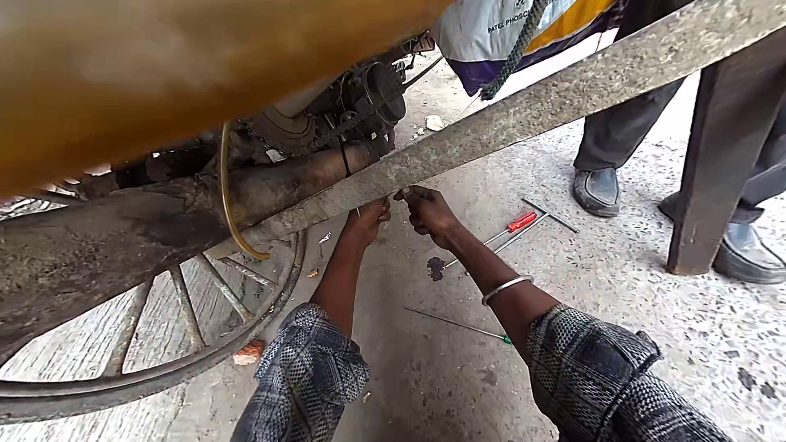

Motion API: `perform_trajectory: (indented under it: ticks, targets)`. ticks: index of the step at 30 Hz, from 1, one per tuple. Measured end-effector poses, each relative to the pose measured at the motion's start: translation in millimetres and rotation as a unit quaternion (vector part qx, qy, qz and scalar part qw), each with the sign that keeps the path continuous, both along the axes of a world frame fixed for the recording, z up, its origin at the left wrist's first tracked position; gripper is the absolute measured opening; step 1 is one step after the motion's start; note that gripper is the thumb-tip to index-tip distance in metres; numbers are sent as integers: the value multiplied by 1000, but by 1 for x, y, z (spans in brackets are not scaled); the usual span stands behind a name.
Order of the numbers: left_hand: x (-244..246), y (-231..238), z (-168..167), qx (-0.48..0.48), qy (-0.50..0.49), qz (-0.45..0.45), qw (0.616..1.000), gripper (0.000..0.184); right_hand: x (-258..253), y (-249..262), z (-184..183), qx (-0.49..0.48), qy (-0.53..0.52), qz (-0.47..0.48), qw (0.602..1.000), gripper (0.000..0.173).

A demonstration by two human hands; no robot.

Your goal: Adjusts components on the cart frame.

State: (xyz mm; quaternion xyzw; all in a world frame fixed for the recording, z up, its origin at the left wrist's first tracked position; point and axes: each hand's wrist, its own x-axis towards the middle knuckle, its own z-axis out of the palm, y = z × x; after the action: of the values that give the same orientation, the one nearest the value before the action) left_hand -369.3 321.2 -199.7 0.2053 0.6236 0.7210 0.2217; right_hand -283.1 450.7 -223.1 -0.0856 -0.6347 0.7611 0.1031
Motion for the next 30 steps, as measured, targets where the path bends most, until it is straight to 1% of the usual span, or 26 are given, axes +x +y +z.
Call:
perform_trajectory:
  ticks: [2,6,9,11,14,16,19,21,25,28,29,30]
  targets:
    - [1,3,0,15,-19,-4,1000,22,-1,-1,-3,-33,16,13,999,32]
    - [0,12,5,62,-90,39,993,16,-3,-11,-2,-129,39,-17,991,36]
    - [0,15,4,49,-93,50,993,17,-2,-14,-7,-159,43,-7,986,34]
    - [-4,10,2,34,-62,26,997,18,0,-9,-14,-133,53,18,990,31]
    - [-10,0,-3,15,-2,-6,1000,28,4,-2,-17,-81,73,18,994,27]
    - [-11,-2,-4,4,10,0,1000,31,3,-2,-16,-60,89,-2,994,23]
    - [-10,1,-3,4,14,17,1000,41,-1,-6,-14,-54,109,-31,992,23]
    - [-7,3,-4,11,19,30,999,41,-3,-7,-12,-54,122,-30,991,24]
    - [0,8,-3,18,-12,53,998,33,-6,-10,-13,-71,125,-19,989,33]
    - [6,13,-4,44,-63,64,995,31,-11,-13,-17,-90,119,-32,988,35]
    - [6,14,-4,49,-80,69,993,29,-13,-15,-19,-84,123,-45,988,34]
    - [6,15,-3,47,-97,75,991,26,-16,-15,-20,-56,132,-67,987,34]
